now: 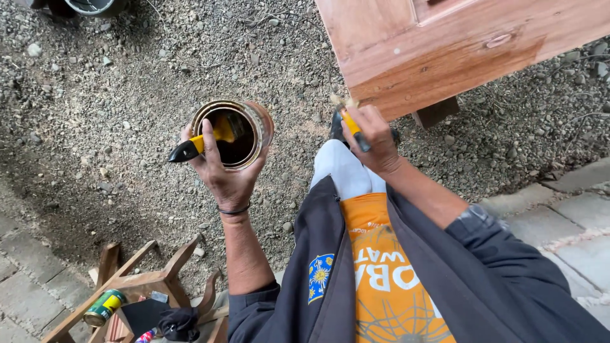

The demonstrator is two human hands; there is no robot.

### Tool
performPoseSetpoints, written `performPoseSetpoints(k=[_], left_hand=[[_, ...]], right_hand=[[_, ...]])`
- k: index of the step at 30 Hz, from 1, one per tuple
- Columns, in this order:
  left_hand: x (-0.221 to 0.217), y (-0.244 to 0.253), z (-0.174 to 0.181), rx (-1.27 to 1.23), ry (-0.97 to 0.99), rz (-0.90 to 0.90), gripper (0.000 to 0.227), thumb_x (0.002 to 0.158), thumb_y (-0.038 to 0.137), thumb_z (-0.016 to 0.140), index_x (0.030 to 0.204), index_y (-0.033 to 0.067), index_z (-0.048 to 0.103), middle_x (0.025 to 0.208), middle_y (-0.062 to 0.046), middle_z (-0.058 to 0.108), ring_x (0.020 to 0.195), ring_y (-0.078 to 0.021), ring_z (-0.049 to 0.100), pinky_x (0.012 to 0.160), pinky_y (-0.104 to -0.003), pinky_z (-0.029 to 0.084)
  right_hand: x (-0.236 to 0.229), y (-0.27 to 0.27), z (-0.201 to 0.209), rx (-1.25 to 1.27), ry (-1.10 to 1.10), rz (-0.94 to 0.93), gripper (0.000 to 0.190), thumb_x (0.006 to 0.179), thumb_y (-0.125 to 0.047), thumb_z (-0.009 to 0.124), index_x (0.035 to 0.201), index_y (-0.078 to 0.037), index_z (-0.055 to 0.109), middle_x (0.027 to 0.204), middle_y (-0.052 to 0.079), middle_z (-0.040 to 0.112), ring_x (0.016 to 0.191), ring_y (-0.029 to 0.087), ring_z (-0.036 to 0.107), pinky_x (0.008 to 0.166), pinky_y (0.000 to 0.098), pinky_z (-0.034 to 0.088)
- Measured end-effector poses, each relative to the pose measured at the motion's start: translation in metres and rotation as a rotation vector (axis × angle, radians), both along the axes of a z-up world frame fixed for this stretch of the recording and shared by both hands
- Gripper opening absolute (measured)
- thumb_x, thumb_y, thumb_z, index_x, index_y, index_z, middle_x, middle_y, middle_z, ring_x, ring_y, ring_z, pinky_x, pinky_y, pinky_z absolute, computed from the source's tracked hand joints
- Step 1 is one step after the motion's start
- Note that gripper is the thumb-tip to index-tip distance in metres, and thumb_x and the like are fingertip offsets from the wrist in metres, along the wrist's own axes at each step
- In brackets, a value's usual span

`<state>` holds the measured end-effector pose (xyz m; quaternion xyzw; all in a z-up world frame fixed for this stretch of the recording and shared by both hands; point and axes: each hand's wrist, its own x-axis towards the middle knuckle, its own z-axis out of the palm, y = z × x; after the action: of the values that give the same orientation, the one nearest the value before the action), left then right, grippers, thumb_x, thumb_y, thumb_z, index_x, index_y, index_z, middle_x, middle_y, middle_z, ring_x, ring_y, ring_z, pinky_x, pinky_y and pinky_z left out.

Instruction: Applying wood stain to a wooden door using a paintbrush

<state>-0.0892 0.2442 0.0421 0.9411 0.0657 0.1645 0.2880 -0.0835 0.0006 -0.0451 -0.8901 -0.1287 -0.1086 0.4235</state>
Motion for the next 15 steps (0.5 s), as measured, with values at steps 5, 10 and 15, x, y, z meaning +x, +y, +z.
performPoseSetpoints(k=[5,10,15], left_hand=[[-0.002,0.000,-0.002,-0.004,-0.013,0.025,0.092,0.048,0.032,0.087,0.126,0.0123,0.041,0.125,-0.022,0.027,0.112,-0.0378,0.038,0.093,-0.047,0.032],[-0.003,0.000,0.001,-0.024,-0.006,0.005,0.091,0.049,0.028,0.087,0.126,0.0117,0.040,0.125,-0.023,0.027,0.111,-0.0378,0.039,0.094,-0.047,0.032],[0.003,-0.002,-0.001,-0.013,-0.011,-0.010,0.094,0.047,0.032,0.086,0.126,0.0137,0.040,0.126,-0.022,0.027,0.113,-0.0374,0.038,0.093,-0.046,0.033]], right_hand=[[0.020,-0.026,-0.009,0.130,0.084,-0.156,0.017,0.071,-0.003,0.069,0.087,0.000,0.063,0.081,0.013,0.057,0.074,0.026,0.058,0.068,0.0311,0.045],[0.032,-0.037,-0.008,0.138,0.114,-0.290,0.023,0.070,-0.004,0.073,0.088,0.003,0.061,0.078,0.015,0.059,0.074,0.023,0.060,0.069,0.0278,0.045],[0.049,-0.059,-0.028,0.056,0.117,-0.376,0.021,0.067,-0.008,0.076,0.080,0.000,0.061,0.074,0.016,0.061,0.073,0.027,0.061,0.068,0.0317,0.047]])
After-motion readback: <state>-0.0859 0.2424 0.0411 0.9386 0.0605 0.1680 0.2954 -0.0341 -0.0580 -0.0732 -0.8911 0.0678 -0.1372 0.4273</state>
